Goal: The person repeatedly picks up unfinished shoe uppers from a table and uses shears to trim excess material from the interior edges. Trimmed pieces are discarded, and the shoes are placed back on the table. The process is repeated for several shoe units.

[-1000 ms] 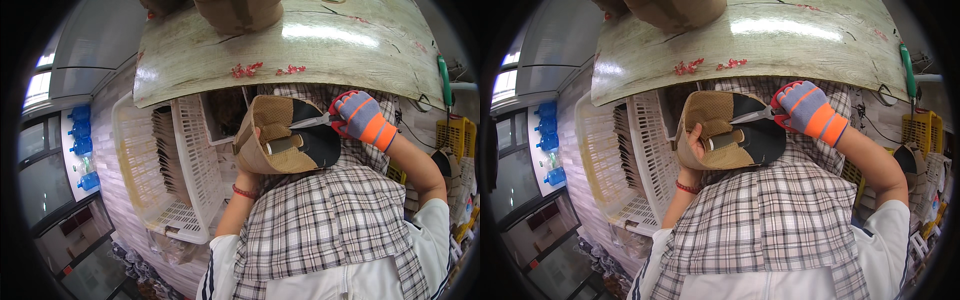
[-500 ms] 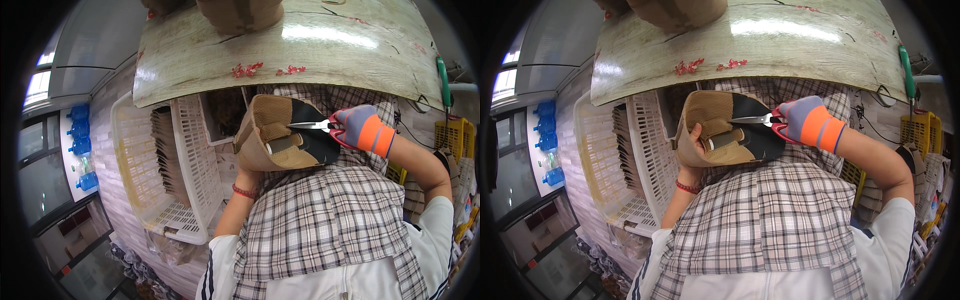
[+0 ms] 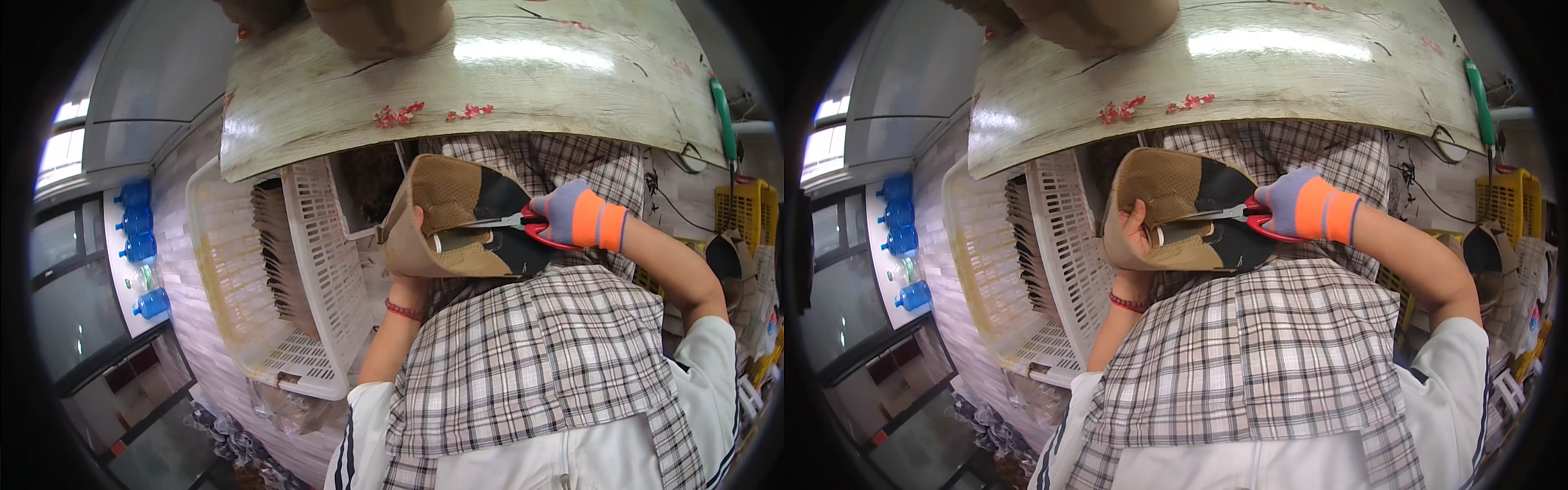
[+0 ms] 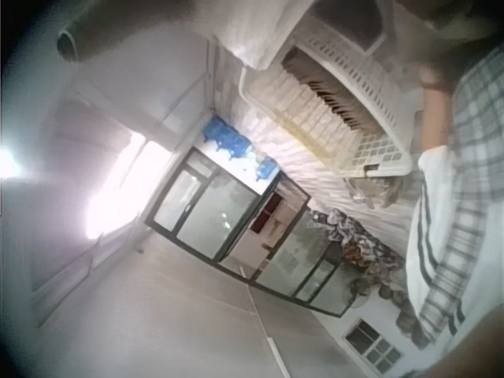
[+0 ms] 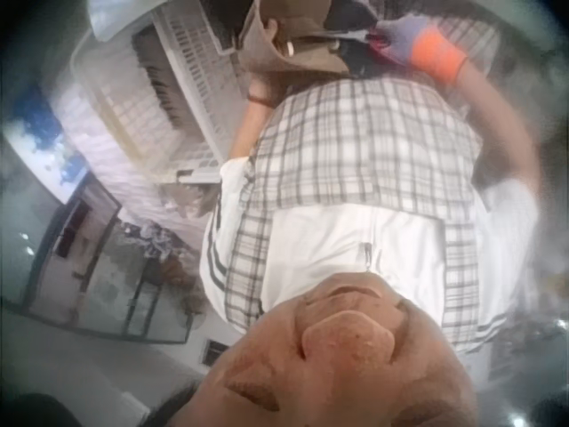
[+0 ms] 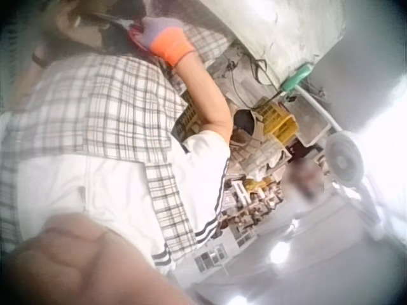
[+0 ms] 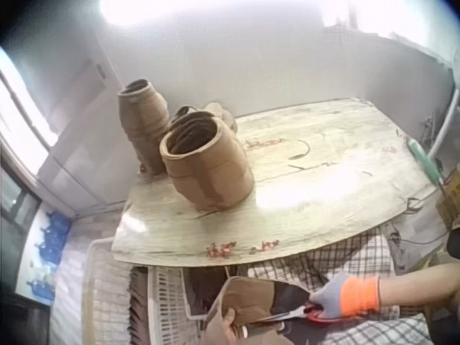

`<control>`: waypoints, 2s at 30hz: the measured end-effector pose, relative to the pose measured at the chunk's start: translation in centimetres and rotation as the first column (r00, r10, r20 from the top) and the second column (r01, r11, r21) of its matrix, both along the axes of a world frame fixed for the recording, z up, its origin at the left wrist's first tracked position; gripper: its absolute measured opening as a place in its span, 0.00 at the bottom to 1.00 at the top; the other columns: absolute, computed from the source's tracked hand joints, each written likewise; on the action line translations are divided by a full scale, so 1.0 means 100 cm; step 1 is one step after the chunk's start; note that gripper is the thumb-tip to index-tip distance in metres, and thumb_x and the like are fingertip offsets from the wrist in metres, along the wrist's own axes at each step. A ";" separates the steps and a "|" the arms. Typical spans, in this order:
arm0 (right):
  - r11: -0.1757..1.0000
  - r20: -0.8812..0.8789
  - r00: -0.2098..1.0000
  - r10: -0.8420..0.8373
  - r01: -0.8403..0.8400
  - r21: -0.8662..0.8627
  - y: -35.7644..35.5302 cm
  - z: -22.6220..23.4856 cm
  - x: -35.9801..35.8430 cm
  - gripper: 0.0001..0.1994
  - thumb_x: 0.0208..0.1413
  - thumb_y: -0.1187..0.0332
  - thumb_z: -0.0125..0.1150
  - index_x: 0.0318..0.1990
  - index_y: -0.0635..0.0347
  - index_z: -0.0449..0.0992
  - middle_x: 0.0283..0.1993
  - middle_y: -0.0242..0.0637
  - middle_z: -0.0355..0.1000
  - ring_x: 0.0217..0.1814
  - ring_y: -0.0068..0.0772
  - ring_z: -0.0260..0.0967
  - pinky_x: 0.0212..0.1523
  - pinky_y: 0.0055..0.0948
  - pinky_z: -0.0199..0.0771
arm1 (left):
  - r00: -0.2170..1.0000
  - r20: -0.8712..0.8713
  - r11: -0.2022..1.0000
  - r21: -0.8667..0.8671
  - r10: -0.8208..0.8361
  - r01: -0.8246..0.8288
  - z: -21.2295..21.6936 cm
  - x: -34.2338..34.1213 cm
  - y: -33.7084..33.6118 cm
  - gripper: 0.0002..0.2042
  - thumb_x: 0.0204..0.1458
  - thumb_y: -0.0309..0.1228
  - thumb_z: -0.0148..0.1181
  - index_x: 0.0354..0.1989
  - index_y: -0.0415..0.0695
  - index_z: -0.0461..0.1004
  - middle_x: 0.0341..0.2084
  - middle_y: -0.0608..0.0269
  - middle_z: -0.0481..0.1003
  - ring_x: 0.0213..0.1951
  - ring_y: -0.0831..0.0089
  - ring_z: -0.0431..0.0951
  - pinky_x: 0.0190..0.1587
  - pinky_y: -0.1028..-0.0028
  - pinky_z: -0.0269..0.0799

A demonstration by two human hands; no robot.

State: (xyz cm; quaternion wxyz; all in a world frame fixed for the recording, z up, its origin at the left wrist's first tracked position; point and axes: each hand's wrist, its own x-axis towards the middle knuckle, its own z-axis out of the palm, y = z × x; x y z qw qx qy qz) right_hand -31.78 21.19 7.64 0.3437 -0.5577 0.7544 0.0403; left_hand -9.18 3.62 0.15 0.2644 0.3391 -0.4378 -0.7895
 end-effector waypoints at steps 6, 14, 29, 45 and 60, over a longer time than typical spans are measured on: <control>0.775 0.059 0.911 -0.409 0.381 -0.505 -0.001 -0.013 0.002 0.16 0.51 0.58 0.66 0.43 0.57 0.78 0.36 0.44 0.78 0.41 0.47 0.77 0.42 0.38 0.75 | 0.986 -0.165 0.980 0.193 -0.018 0.050 0.004 -0.001 -0.005 0.23 0.65 0.40 0.55 0.63 0.39 0.65 0.55 0.58 0.73 0.56 0.65 0.73 0.59 0.63 0.70; 0.862 -0.325 0.946 -0.015 -0.152 -0.484 -0.040 -0.001 0.008 0.21 0.41 0.58 0.71 0.41 0.60 0.77 0.37 0.40 0.73 0.43 0.41 0.71 0.46 0.38 0.68 | 0.985 -0.167 0.974 0.210 -0.051 0.086 -0.006 -0.002 -0.011 0.23 0.64 0.43 0.56 0.62 0.43 0.68 0.56 0.65 0.73 0.55 0.71 0.72 0.58 0.68 0.70; 0.785 -0.267 0.960 -0.085 -0.101 -0.611 -0.031 -0.004 -0.002 0.16 0.43 0.59 0.72 0.39 0.52 0.79 0.36 0.35 0.75 0.41 0.38 0.74 0.44 0.37 0.72 | 0.986 -0.162 0.973 0.220 -0.039 0.075 -0.008 -0.002 -0.011 0.24 0.64 0.43 0.56 0.63 0.41 0.67 0.55 0.64 0.73 0.56 0.69 0.72 0.59 0.66 0.70; 0.808 -0.290 0.957 0.004 -0.174 -0.563 -0.042 0.001 0.003 0.16 0.43 0.58 0.72 0.38 0.54 0.78 0.33 0.35 0.75 0.41 0.39 0.73 0.42 0.36 0.71 | 0.977 -0.203 0.954 0.272 -0.072 0.127 -0.002 -0.003 -0.011 0.24 0.65 0.42 0.53 0.64 0.40 0.63 0.59 0.57 0.70 0.58 0.62 0.73 0.61 0.60 0.70; 0.815 -0.023 0.992 -0.128 0.091 -0.573 -0.013 0.006 0.004 0.17 0.45 0.59 0.71 0.41 0.55 0.77 0.37 0.39 0.74 0.43 0.45 0.72 0.45 0.39 0.73 | 0.980 -0.166 0.986 0.103 -0.114 0.132 0.004 0.027 -0.041 0.25 0.61 0.46 0.59 0.60 0.42 0.68 0.54 0.60 0.74 0.57 0.65 0.72 0.60 0.62 0.68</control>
